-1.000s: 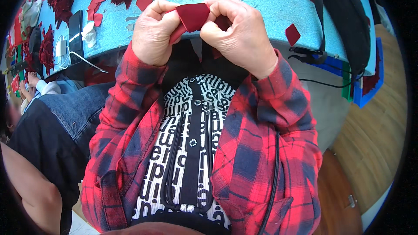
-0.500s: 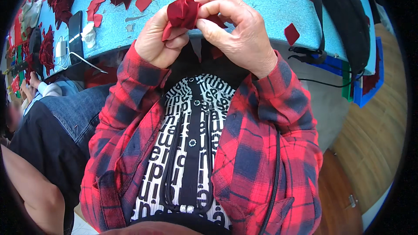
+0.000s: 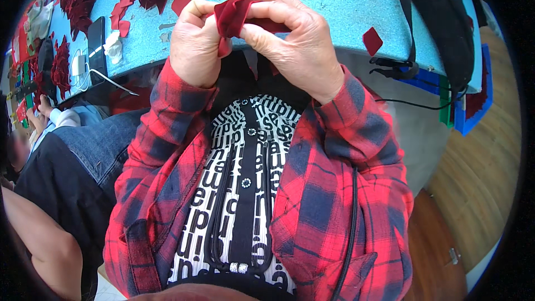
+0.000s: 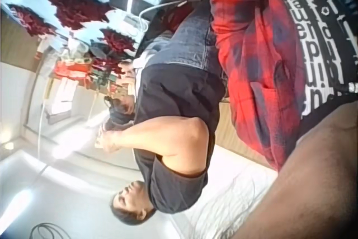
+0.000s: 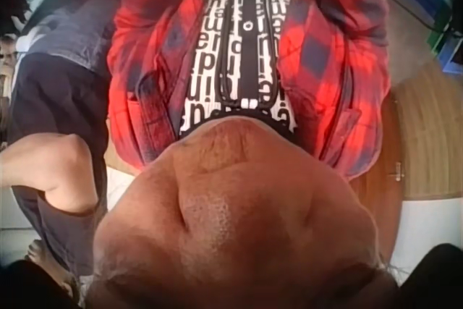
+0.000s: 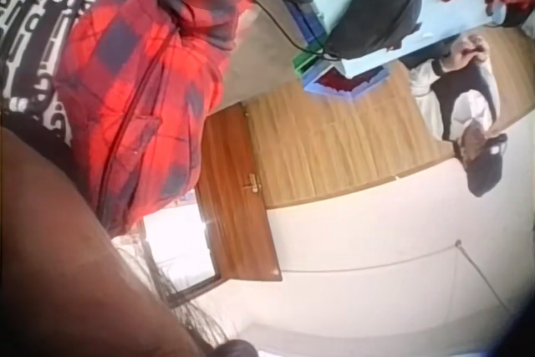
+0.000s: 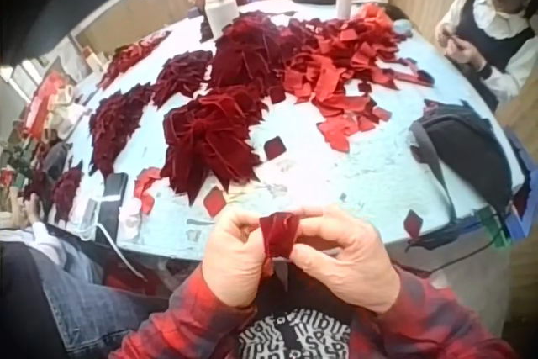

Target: Folding red fabric ribbons into decorative shapes like bows.

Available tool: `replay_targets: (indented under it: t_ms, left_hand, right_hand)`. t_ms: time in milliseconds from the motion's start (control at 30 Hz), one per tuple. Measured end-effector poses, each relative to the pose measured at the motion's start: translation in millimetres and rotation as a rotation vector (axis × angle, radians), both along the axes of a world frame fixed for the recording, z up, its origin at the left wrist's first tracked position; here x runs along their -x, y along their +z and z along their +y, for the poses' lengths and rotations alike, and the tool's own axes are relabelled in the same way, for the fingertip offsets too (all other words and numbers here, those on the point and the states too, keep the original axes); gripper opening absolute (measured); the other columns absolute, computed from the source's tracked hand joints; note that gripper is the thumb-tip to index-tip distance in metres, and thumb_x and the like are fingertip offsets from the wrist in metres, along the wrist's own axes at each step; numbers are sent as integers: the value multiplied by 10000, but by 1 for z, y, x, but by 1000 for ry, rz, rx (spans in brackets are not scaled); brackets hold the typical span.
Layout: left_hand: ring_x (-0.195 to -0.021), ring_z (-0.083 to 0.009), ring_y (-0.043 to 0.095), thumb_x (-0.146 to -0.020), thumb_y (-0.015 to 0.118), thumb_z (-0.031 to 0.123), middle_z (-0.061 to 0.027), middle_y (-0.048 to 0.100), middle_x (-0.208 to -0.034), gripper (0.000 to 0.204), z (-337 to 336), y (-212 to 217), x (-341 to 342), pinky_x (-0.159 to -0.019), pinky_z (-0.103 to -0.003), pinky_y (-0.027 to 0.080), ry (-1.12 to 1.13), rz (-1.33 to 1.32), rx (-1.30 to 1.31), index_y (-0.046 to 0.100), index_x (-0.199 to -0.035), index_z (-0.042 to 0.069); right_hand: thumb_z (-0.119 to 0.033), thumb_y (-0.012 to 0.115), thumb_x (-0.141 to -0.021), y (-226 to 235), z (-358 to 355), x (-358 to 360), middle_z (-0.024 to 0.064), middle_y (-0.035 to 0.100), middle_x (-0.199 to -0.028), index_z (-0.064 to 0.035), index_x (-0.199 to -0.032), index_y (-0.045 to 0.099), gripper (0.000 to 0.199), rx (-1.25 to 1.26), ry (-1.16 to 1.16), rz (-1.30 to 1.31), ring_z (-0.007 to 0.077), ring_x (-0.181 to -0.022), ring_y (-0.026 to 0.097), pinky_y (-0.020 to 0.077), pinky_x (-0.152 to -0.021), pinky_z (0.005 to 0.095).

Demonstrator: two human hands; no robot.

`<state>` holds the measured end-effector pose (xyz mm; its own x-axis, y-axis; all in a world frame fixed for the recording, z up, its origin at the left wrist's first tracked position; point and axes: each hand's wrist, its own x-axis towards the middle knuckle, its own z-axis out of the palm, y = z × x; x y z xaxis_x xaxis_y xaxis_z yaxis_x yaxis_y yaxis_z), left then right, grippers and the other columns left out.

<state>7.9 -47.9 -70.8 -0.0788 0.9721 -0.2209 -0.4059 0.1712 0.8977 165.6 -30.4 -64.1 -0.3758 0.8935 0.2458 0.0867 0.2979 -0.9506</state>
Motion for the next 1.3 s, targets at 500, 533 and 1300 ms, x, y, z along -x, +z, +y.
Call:
replay_targets:
  t_ms: [500,533,1300]
  left_hand:
    - [-683,-98,558,-802,615,0,-106,570,-950,237,4,5,2,-519,-181,439,-2,96,-88,486,-1000,26]
    - [-734,-122,556,-785,632,6,-114,557,-990,236,5,1,4,-553,-201,445,65,275,-257,516,-987,39]
    - [-861,-183,539,-689,755,67,-48,602,-868,180,6,9,19,-754,-292,434,42,1129,-673,686,-855,60]
  right_hand:
    - [27,548,-787,-5,7,-1,74,608,-1078,39,-925,629,160,141,-74,-73,103,-887,576,472,-785,232]
    - [24,552,-789,-8,8,-1,76,610,-1075,38,-928,629,159,92,-97,-88,103,-884,577,472,-781,232]
    - [-10,598,-792,-8,6,13,85,620,-1062,9,-959,638,172,-55,-202,-116,114,-893,587,477,-757,237]
